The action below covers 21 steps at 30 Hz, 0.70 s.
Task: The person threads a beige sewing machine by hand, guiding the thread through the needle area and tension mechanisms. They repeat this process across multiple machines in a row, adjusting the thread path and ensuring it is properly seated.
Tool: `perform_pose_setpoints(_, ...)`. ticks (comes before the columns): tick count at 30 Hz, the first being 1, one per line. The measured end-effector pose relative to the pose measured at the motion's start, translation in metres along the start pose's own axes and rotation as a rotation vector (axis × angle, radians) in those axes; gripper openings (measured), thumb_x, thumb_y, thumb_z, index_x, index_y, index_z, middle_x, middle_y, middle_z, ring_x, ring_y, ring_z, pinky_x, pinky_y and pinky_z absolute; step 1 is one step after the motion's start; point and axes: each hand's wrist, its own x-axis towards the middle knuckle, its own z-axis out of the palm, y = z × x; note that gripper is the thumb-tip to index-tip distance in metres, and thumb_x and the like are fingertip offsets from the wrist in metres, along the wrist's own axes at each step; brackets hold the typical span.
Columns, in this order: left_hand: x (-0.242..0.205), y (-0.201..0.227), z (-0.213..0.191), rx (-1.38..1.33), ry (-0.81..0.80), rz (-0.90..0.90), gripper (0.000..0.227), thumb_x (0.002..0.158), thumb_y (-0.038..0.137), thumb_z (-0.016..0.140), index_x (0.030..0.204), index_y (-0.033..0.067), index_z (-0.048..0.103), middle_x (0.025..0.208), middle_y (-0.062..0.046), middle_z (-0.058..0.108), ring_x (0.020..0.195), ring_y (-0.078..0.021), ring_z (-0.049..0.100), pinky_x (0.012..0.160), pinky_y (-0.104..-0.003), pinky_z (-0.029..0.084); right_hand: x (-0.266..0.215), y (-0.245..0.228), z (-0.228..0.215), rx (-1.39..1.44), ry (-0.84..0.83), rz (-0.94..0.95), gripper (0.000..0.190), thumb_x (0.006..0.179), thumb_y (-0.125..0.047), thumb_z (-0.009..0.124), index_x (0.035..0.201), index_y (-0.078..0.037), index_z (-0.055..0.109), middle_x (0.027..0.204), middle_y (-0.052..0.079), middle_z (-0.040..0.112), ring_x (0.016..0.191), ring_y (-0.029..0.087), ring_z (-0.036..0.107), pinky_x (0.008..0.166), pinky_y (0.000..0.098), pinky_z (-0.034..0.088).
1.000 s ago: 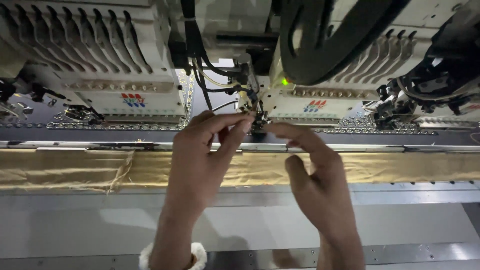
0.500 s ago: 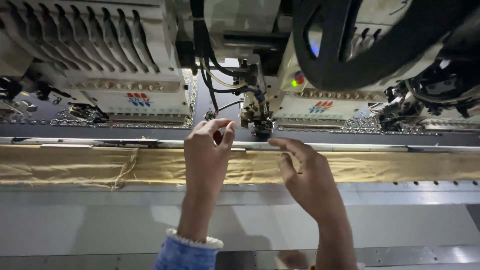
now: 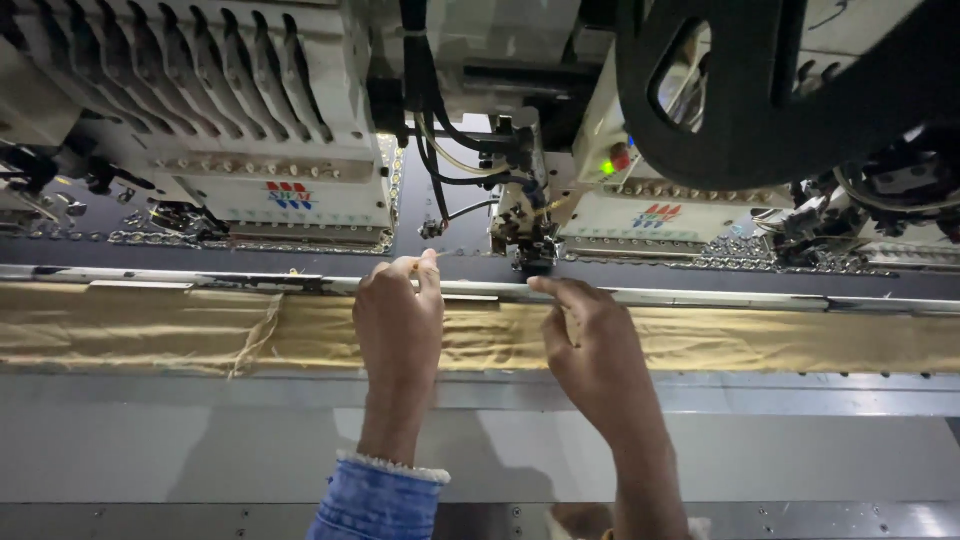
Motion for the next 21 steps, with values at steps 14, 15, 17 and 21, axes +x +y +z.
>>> perform_pose_setpoints(14, 0.004, -0.001, -0.02, -0.034, -0.246, -0.125, 0.024, 0.085, 0.035, 0.083, 0.082, 0.0106, 0.08, 0.072, -0.013, 0.072, 0.078, -0.0361, 0.073, 0.076, -0.046, 0.058, 0.007, 0.011, 0.06, -0.27, -0.062, -0.3, 0.06, 0.101, -0.033, 0.045, 0.158, -0.015, 0.042, 0.161, 0.011, 0.045, 0.151, 0.032, 0.033, 0.123, 0.0532, 0.007)
perform_pose_setpoints(15, 0.004, -0.005, -0.015, -0.018, -0.229, -0.121, 0.022, 0.085, 0.033, 0.084, 0.084, 0.0116, 0.081, 0.073, -0.012, 0.073, 0.078, -0.0334, 0.074, 0.076, -0.044, 0.058, 0.007, 0.012, 0.063, -0.289, -0.067, -0.292, 0.058, 0.104, -0.035, 0.039, 0.158, -0.015, 0.041, 0.162, 0.01, 0.043, 0.151, 0.031, 0.033, 0.124, 0.0525, 0.005)
perform_pose_setpoints(17, 0.008, -0.005, -0.014, 0.007, -0.215, -0.134, 0.021, 0.086, 0.034, 0.082, 0.085, 0.0128, 0.081, 0.075, -0.012, 0.073, 0.08, -0.0337, 0.074, 0.077, -0.045, 0.058, 0.009, 0.012, 0.067, -0.326, -0.065, -0.272, 0.057, 0.104, -0.036, 0.038, 0.157, -0.014, 0.042, 0.161, 0.01, 0.044, 0.151, 0.03, 0.034, 0.125, 0.0517, 0.004)
perform_pose_setpoints(21, 0.007, -0.006, -0.009, 0.036, -0.156, -0.179, 0.019, 0.091, 0.036, 0.077, 0.091, 0.0171, 0.078, 0.082, -0.01, 0.073, 0.089, -0.0316, 0.073, 0.081, -0.044, 0.058, 0.01, 0.013, 0.07, -0.332, -0.068, -0.236, 0.058, 0.106, -0.042, 0.035, 0.155, -0.013, 0.043, 0.16, 0.01, 0.045, 0.151, 0.029, 0.034, 0.126, 0.0495, 0.002)
